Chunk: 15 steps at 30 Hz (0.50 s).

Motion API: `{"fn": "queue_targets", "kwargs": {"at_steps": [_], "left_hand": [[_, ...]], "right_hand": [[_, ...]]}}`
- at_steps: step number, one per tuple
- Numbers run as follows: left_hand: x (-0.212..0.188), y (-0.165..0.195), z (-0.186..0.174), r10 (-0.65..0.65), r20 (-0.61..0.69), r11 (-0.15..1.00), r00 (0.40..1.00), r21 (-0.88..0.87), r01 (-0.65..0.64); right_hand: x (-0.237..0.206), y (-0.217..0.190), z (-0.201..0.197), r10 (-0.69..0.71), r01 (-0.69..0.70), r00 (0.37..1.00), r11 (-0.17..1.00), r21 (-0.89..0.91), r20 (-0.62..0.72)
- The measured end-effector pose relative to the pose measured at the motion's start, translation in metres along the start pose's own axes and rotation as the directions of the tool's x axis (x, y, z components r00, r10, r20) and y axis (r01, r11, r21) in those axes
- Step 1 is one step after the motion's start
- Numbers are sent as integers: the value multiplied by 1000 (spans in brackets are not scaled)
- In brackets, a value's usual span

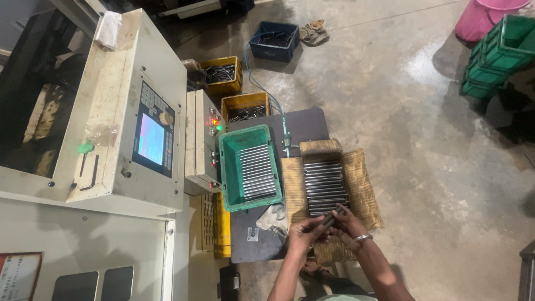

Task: The person picks up cylindrical metal rods from a green bin, wipes each rod with a cloth, and places them into a cardboard box. The person also closes the door of a large machine using a long handle.

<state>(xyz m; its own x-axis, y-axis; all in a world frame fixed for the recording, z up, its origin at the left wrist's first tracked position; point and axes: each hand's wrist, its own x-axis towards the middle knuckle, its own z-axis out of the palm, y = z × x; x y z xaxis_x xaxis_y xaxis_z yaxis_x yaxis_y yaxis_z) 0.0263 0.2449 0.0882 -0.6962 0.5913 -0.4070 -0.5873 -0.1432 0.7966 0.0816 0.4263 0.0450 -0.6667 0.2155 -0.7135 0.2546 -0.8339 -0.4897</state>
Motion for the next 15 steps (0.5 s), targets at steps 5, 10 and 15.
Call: {"fn": "queue_targets", "kwargs": {"at_steps": [5, 10, 15], "left_hand": [[0, 1, 1, 19, -7, 1000, 1000, -15, -19], [1, 4, 5, 35, -32, 997, 999, 74, -33], [1, 5, 6, 39, -44, 986, 998, 163, -31]], "right_hand": [[1, 1, 1, -36, 35, 999, 998, 43, 35], [0, 2, -3, -17, 15, 998, 999, 28, 65], [-4, -3, -2, 12, -13, 1000, 999, -49, -19]]}}
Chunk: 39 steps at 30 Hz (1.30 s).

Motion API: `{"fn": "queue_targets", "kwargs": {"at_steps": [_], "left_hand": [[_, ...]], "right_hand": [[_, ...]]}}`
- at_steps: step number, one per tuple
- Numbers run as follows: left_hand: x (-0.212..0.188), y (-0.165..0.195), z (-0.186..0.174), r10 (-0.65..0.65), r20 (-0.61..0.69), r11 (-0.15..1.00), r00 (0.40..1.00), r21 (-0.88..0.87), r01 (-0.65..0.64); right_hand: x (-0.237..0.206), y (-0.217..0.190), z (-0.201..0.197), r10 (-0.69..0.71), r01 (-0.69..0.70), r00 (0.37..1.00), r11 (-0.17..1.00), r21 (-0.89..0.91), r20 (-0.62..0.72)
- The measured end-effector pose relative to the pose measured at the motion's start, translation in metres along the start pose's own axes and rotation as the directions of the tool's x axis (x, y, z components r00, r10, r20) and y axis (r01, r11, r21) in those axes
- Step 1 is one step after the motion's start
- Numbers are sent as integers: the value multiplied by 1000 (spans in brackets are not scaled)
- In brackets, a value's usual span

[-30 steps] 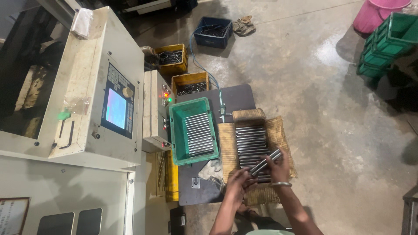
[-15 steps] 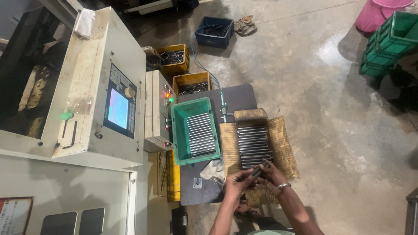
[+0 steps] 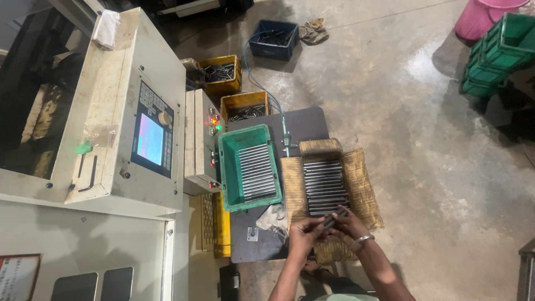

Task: The person picks up cylindrical metal rods from a green bin, wipes each rod with a cloth, and places them into a cardboard box. The person also closes the door of a large machine using a long handle.

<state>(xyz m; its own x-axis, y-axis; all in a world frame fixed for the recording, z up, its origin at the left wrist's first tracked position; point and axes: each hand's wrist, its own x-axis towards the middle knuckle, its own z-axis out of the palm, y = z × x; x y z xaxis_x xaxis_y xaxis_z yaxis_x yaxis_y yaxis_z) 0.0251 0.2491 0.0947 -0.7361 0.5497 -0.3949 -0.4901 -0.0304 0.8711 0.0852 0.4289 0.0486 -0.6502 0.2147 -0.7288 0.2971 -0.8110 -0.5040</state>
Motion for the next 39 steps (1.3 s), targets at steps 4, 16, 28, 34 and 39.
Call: {"fn": "queue_targets", "kwargs": {"at_steps": [4, 16, 28, 34, 39], "left_hand": [[3, -3, -13, -84, 71, 996, 994, -12, 85], [27, -16, -21, -420, -42, 903, 907, -124, 412], [55, -78, -27, -362, -64, 867, 930, -389, 311], [50, -75, -4, -387, -190, 909, 902, -242, 339], [48, -71, -4, -449, -10, 867, 893, -248, 433]], "right_hand": [[-1, -3, 2, -53, 48, 997, 996, -77, -64], [-18, -9, 30, 29, 50, 993, 770, -636, 113], [-12, -6, 36, -22, 301, 937, 561, -771, 350], [-34, -33, 43, 76, 58, 988, 618, -784, 132], [-39, -39, 41, 36, 120, 979, 689, -714, 200]]}}
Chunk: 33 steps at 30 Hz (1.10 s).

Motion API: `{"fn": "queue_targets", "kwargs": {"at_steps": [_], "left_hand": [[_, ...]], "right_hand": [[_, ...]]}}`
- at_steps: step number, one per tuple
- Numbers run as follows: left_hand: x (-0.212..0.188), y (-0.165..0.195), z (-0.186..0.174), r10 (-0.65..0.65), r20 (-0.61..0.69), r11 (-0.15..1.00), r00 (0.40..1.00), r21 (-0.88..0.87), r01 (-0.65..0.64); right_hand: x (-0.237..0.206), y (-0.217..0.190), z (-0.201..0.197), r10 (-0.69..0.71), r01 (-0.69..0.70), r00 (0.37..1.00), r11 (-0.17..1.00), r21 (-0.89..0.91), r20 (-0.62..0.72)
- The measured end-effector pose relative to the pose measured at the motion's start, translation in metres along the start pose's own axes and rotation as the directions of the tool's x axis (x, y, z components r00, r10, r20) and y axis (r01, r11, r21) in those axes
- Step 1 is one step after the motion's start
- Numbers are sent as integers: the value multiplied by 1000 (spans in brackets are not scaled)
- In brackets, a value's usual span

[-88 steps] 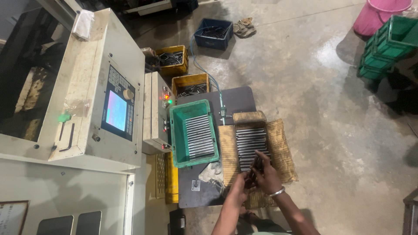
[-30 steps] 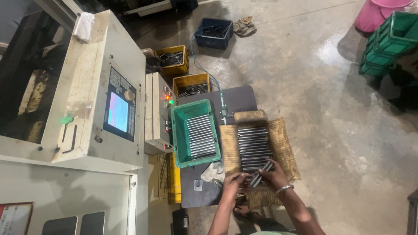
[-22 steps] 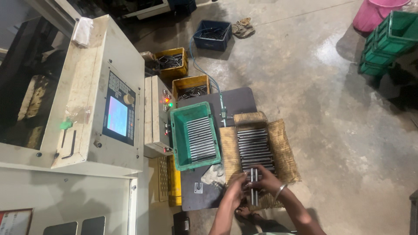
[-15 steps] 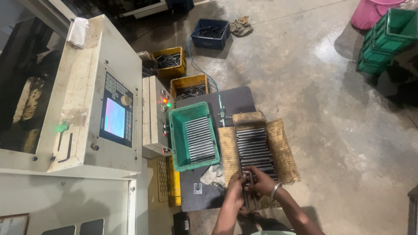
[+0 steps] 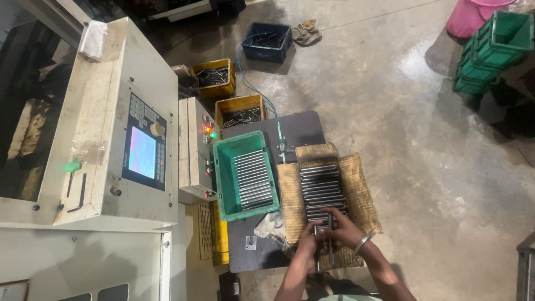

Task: The person picks up cylindrical metal rods from a green bin, wipes each rod with a cloth, and places them into a cardboard box. The person also closes the door of a large machine using a long handle.

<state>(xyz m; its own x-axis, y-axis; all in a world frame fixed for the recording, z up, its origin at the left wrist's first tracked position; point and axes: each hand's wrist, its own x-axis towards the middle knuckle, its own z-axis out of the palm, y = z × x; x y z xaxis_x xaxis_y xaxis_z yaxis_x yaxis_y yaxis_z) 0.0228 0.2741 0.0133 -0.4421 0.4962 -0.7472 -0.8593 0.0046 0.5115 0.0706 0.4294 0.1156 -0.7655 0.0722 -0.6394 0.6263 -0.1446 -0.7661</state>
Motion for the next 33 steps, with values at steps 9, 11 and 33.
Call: {"fn": "queue_targets", "kwargs": {"at_steps": [9, 11, 33], "left_hand": [[17, -17, -9, 18, 39, 999, 999, -32, -17], [22, -12, -2, 53, 33, 995, 998, -86, -50], [-54, -13, -12, 346, 234, 933, 909, 13, -359]], "right_hand": [[-9, 1, 2, -61, 63, 998, 990, 125, -17], [-13, -1, 3, -84, 75, 996, 968, 239, 26], [-30, 2, 11, -352, 351, 935, 913, 209, -35]]}}
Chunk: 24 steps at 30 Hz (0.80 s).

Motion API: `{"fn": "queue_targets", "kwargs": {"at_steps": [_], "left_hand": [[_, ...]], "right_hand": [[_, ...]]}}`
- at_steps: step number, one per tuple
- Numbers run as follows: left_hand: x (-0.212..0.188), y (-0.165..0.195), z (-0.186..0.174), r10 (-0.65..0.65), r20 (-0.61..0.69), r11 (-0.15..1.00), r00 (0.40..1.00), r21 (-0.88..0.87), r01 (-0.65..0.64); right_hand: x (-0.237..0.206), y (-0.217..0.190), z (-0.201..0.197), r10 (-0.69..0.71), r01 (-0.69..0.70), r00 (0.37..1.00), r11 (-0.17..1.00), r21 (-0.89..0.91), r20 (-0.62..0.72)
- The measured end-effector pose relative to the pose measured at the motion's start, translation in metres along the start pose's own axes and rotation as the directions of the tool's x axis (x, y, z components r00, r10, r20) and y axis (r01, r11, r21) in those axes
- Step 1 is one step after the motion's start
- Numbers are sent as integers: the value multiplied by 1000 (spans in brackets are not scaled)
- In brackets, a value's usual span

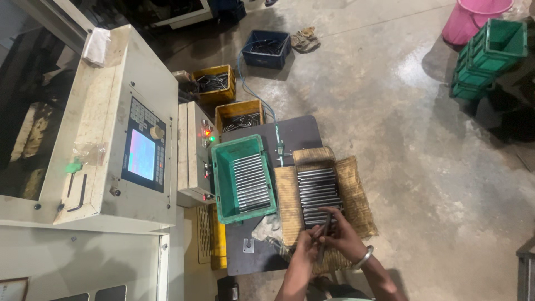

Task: The person picks up cylindrical metal rods from a green bin, wipes each rod with a cloth, and places them into a cardboard box. The person also closes the door of a large machine using a long handle.

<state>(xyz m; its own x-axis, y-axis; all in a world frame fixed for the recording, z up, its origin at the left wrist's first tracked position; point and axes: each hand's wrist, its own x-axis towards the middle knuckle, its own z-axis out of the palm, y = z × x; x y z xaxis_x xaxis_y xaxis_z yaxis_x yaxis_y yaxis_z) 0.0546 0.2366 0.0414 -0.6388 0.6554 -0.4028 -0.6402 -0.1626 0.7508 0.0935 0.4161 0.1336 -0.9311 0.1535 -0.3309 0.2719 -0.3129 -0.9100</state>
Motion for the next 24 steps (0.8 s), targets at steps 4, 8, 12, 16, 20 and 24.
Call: {"fn": "queue_targets", "kwargs": {"at_steps": [4, 8, 12, 16, 20, 24], "left_hand": [[37, -16, -5, -184, -68, 935, 981, -319, 153], [86, -6, 5, -407, -8, 715, 914, -626, 312], [34, -9, 2, -52, 15, 935, 999, -351, 54], [10, -8, 6, 179, 89, 964, 980, -214, -156], [75, -3, 16, -257, -120, 827, 959, -541, 154], [80, -3, 11, -364, -128, 722, 922, -664, 193]], "right_hand": [[0, 2, -3, -50, 50, 999, 999, -8, 22], [-4, -1, -4, -52, 52, 998, 999, 13, 34], [-6, -8, -5, 62, -63, 998, 995, 73, 17], [-4, -8, -3, 103, -101, 993, 994, 31, -64], [-3, -3, 1, -98, 95, 994, 994, -57, -56], [-5, -4, -1, -49, 48, 998, 999, -10, -49]]}}
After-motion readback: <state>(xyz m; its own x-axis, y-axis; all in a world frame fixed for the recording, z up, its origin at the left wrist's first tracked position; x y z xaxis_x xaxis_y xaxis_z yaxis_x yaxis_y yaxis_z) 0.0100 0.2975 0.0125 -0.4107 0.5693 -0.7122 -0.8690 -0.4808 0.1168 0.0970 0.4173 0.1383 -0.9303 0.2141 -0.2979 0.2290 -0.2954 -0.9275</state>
